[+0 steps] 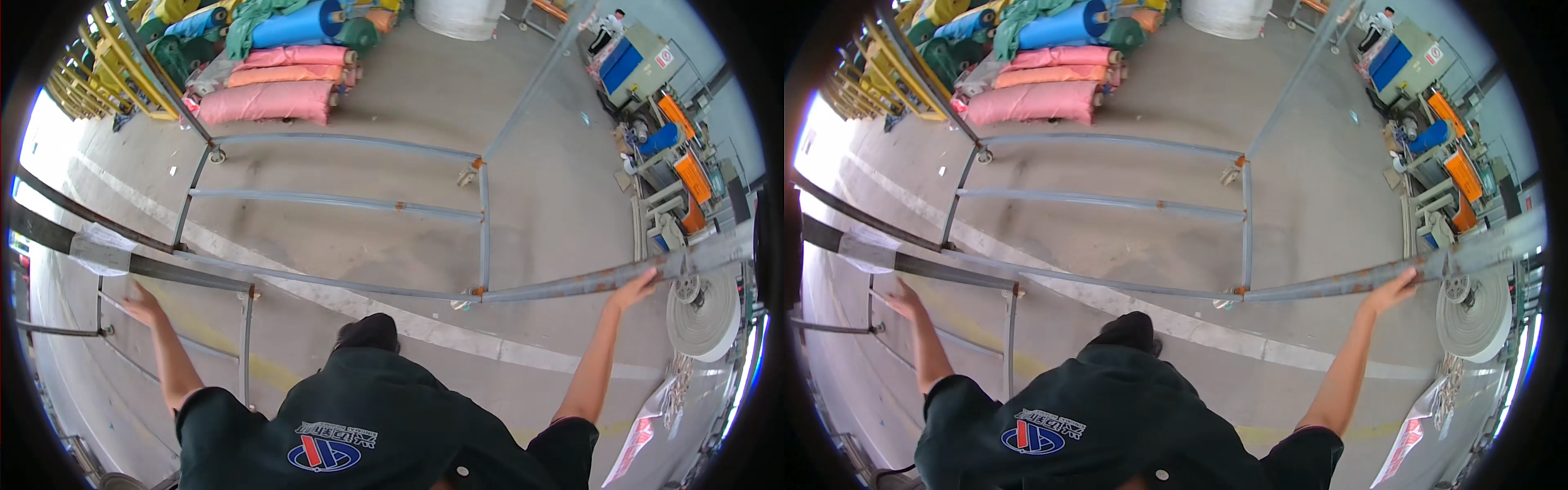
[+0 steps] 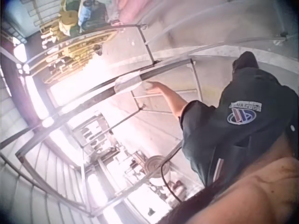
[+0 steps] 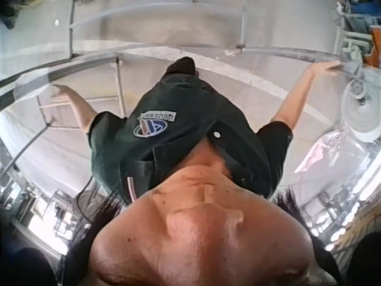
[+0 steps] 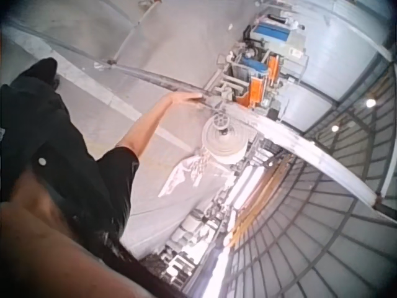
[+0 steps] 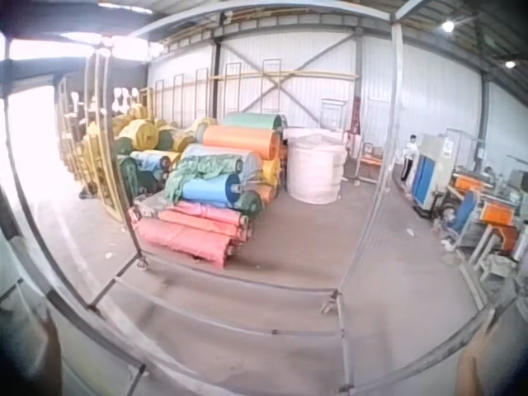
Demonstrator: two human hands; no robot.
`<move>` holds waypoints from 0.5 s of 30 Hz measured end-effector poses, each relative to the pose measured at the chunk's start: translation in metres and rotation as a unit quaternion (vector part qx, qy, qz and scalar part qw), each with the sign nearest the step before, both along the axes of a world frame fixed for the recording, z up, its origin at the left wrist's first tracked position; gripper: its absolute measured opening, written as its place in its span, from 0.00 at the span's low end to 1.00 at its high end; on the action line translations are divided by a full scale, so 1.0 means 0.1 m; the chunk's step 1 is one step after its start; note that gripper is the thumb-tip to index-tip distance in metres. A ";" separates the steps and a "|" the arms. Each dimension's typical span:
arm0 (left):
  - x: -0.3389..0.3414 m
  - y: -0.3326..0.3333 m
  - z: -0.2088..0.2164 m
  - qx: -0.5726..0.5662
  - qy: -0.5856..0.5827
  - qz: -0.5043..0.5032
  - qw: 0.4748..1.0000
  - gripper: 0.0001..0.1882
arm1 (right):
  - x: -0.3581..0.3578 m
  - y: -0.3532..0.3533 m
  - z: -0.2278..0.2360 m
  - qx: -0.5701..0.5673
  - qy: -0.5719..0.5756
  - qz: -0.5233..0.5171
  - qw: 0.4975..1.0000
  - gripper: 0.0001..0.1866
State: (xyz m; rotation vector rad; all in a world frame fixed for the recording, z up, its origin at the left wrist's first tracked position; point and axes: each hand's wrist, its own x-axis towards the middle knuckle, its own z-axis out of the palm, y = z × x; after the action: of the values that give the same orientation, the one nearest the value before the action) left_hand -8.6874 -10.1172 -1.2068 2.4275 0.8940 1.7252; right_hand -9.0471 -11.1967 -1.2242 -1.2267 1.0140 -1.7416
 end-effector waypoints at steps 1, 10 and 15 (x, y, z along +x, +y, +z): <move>-0.31 -0.27 -0.71 0.048 0.159 0.036 0.985 0.41 | 0.05 -0.28 -0.07 -0.045 0.086 -0.009 0.995 0.38; -1.37 -4.80 -3.64 -0.324 0.710 -0.206 0.591 0.19 | 0.72 -3.00 -0.16 -0.054 0.332 -0.006 0.942 0.43; -0.24 -7.08 -3.81 0.125 0.696 -0.462 0.536 0.19 | 1.39 -4.62 -0.15 -0.100 0.325 0.088 0.936 0.39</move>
State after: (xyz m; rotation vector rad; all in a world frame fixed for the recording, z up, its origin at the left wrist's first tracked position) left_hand -8.7119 -10.8254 -1.5883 3.0135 -0.8487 -0.6976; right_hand -8.9083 -11.6590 -1.2389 -2.0400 1.0550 -1.3373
